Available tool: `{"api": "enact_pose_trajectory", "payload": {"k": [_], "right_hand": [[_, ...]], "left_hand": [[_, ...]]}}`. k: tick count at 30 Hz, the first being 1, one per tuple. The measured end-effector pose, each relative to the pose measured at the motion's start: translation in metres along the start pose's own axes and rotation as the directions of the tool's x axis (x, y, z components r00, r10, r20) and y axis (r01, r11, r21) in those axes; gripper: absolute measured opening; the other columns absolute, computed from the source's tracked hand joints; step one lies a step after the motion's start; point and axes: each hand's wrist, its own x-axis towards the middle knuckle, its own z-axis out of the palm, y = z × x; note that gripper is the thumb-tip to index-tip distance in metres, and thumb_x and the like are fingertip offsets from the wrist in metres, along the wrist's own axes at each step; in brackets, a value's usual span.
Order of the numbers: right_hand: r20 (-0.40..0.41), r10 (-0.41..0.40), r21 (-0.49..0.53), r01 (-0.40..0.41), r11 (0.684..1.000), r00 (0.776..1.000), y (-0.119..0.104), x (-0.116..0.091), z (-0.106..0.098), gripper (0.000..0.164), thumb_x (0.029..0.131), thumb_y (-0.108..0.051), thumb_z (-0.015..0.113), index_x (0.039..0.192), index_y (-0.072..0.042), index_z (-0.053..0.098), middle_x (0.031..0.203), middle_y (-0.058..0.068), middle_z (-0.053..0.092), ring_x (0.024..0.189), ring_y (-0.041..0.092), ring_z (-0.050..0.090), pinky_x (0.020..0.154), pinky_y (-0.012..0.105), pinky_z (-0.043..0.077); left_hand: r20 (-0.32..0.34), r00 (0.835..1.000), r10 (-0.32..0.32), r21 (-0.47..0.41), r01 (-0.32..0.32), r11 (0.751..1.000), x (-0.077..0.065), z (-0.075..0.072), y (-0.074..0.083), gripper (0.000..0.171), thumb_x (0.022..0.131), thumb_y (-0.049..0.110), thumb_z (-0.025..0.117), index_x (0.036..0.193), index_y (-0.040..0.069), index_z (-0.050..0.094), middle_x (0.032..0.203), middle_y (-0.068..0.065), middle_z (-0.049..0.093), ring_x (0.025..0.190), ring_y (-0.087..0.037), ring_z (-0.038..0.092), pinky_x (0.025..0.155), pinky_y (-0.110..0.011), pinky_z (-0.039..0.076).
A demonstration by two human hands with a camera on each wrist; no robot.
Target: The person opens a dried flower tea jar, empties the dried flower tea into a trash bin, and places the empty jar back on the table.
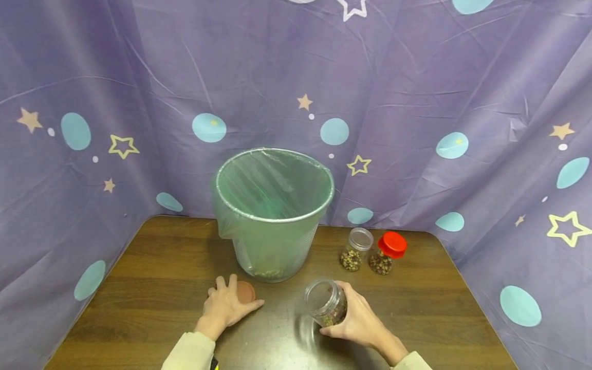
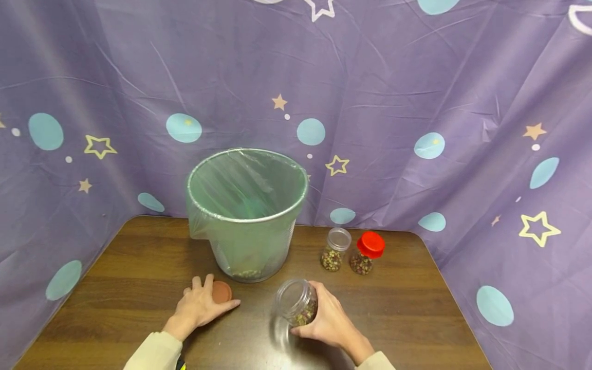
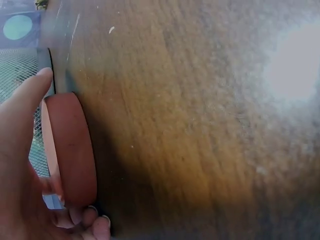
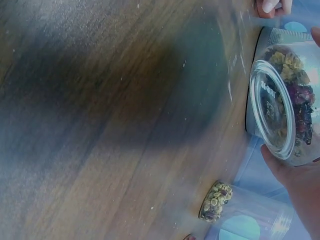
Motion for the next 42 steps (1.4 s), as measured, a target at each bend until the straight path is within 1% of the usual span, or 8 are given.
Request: {"api": "enact_pose_trajectory", "payload": {"k": [4, 10, 14, 18, 25, 29, 36, 42], "right_hand": [[-0.007, 0.004, -0.008, -0.004, 1.0, 1.0, 0.001, 0.001, -0.003, 0.098, 0.049, -0.043, 0.094, 0.131, -0.012, 0.049, 0.115, 0.006, 0.067, 0.101, 0.019, 0.064, 0.082, 0.033, 0.055], [-0.018, 0.033, -0.018, -0.034, 0.999, 0.999, 0.002, 0.001, -0.009, 0.1, 0.049, -0.042, 0.094, 0.132, -0.011, 0.049, 0.115, 0.003, 0.066, 0.101, 0.018, 0.064, 0.083, 0.035, 0.054], [-0.022, 0.05, -0.003, -0.05, 0.999, 0.999, 0.003, 0.003, -0.016, 0.101, 0.049, -0.04, 0.095, 0.133, -0.01, 0.049, 0.115, 0.005, 0.066, 0.101, 0.019, 0.064, 0.083, 0.035, 0.054], [-0.025, 0.032, -0.003, -0.033, 0.999, 0.999, 0.005, 0.005, -0.025, 0.101, 0.051, -0.038, 0.095, 0.134, -0.008, 0.047, 0.117, 0.011, 0.066, 0.103, 0.02, 0.063, 0.083, 0.037, 0.054], [-0.083, -0.005, -0.033, 0.002, 0.999, 0.997, 0.007, 0.008, -0.039, 0.101, 0.05, -0.035, 0.095, 0.134, -0.006, 0.047, 0.117, 0.01, 0.066, 0.103, 0.023, 0.065, 0.083, 0.041, 0.055], [-0.106, -0.023, -0.052, 0.017, 0.999, 0.994, 0.008, 0.009, -0.044, 0.099, 0.051, -0.034, 0.096, 0.132, -0.007, 0.048, 0.116, 0.009, 0.066, 0.103, 0.024, 0.065, 0.082, 0.042, 0.055], [-0.092, -0.004, -0.042, 0.0, 0.999, 0.996, 0.01, 0.009, -0.052, 0.1, 0.053, -0.035, 0.095, 0.134, -0.005, 0.045, 0.118, 0.013, 0.065, 0.105, 0.029, 0.065, 0.084, 0.045, 0.055], [-0.13, -0.02, -0.064, 0.012, 0.998, 0.991, 0.008, 0.015, -0.06, 0.098, 0.052, -0.033, 0.095, 0.133, -0.005, 0.047, 0.116, 0.011, 0.066, 0.104, 0.027, 0.065, 0.084, 0.045, 0.054]], "left_hand": [[0.03, 0.999, -0.014, -0.028, 0.014, 0.999, 0.0, -0.004, 0.0, 0.117, 0.068, 0.078, 0.068, 0.145, -0.005, 0.036, 0.132, -0.04, 0.039, 0.103, -0.058, 0.052, 0.074, -0.062, 0.052], [0.077, 0.996, -0.034, -0.066, 0.039, 0.997, -0.001, -0.012, -0.001, 0.111, 0.076, 0.079, 0.059, 0.145, -0.005, 0.036, 0.134, -0.04, 0.038, 0.108, -0.059, 0.051, 0.077, -0.064, 0.051], [0.093, 0.995, -0.033, -0.043, 0.037, 0.998, -0.001, -0.019, -0.003, 0.106, 0.079, 0.082, 0.051, 0.144, -0.002, 0.04, 0.132, -0.036, 0.045, 0.106, -0.056, 0.055, 0.08, -0.065, 0.049], [0.107, 0.994, -0.016, -0.015, 0.018, 1.0, -0.001, -0.025, -0.005, 0.101, 0.084, 0.082, 0.041, 0.143, 0.0, 0.043, 0.135, -0.034, 0.048, 0.11, -0.056, 0.055, 0.086, -0.068, 0.046], [0.044, 0.999, 0.025, -0.017, -0.024, 1.0, 0.005, -0.042, -0.011, 0.089, 0.094, 0.072, 0.033, 0.14, -0.003, 0.047, 0.13, -0.034, 0.055, 0.108, -0.056, 0.058, 0.085, -0.066, 0.047], [0.007, 1.0, 0.03, -0.051, -0.03, 0.998, 0.01, -0.054, -0.017, 0.084, 0.097, 0.069, 0.031, 0.138, -0.002, 0.049, 0.127, -0.03, 0.059, 0.109, -0.053, 0.059, 0.084, -0.063, 0.049], [0.01, 1.0, -0.005, -0.208, 0.006, 0.978, 0.016, -0.077, -0.023, 0.079, 0.097, 0.069, 0.029, 0.137, 0.004, 0.05, 0.121, -0.02, 0.066, 0.109, -0.044, 0.063, 0.079, -0.057, 0.051], [-0.065, 0.997, -0.05, -0.326, 0.026, 0.945, 0.019, -0.095, -0.023, 0.069, 0.099, 0.064, 0.031, 0.131, 0.007, 0.054, 0.124, -0.02, 0.066, 0.115, -0.044, 0.061, 0.088, -0.059, 0.048]]}}
